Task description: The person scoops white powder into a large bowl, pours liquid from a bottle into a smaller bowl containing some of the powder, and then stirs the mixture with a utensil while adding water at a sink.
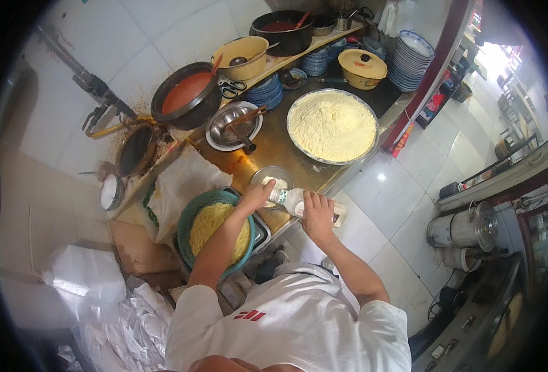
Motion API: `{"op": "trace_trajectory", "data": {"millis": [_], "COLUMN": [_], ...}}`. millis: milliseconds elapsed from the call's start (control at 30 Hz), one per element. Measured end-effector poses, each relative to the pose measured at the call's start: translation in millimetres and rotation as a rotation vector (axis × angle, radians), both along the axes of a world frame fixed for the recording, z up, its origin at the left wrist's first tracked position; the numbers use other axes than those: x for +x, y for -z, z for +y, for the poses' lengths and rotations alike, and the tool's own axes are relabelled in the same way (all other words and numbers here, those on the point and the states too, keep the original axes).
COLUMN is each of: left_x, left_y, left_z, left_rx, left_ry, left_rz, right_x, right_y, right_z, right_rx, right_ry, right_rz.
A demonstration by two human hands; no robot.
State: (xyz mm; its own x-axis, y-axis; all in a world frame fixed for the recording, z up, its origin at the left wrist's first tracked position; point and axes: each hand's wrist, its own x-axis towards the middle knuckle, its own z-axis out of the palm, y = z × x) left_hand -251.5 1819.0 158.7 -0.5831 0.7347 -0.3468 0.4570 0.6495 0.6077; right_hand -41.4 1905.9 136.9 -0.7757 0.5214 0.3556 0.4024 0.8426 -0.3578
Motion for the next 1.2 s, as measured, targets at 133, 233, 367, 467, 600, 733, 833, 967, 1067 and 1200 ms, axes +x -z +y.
{"op": "trace_trajectory", "data": {"millis": [133, 233, 367, 467, 600, 733, 833, 967, 1067, 1200], "left_x": [-11.2, -14.2, -1.4, 7.9, -5.3, -2.4, 0.7, 4.5, 13.4, 31.6], "left_y": [25.8, 32.9, 25.6, 11.1, 17.8, 2.8, -2.4, -12.3, -40.2, -71.5], "left_z": [-6.2, -7.5, -2.6, 0.9, -7.5, -4.7, -1.9, -6.3, -9.0, -11.3], "left_rx": [-0.103, -0.07, 0.039, 0.156, 0.349, 0.565, 0.322, 0.328, 0.444, 0.35], "left_ry": [-0.179, -0.203, -0.237, -0.053, 0.133, 0.356, 0.124, 0.151, 0.472, 0.411], "left_rz": [-0.313, -0.678, -0.587, -0.182, -0.297, -0.449, -0.366, -0.162, 0.117, 0.139], "right_x": [2.1, 7.0, 9.8, 9.7, 8.9, 11.5, 9.1, 7.8, 14.1, 20.8], "right_y": [-5.4, -1.4, -1.7, -1.1, -2.4, 5.3, -2.1, 6.0, 16.3, -5.8], "right_z": [-8.0, -6.1, -1.5, 0.3, 5.4, 10.0, 1.2, 0.8, 10.6, 9.0], "right_rx": [0.05, 0.087, 0.065, -0.031, -0.105, -0.144, -0.19, -0.31, -0.505, -0.54], "right_ry": [-0.036, -0.047, -0.026, 0.006, 0.013, 0.029, 0.047, 0.023, -0.073, -0.121], "right_rz": [0.033, 0.039, 0.019, 0.016, 0.014, 0.005, 0.01, 0.037, 0.094, 0.127]}}
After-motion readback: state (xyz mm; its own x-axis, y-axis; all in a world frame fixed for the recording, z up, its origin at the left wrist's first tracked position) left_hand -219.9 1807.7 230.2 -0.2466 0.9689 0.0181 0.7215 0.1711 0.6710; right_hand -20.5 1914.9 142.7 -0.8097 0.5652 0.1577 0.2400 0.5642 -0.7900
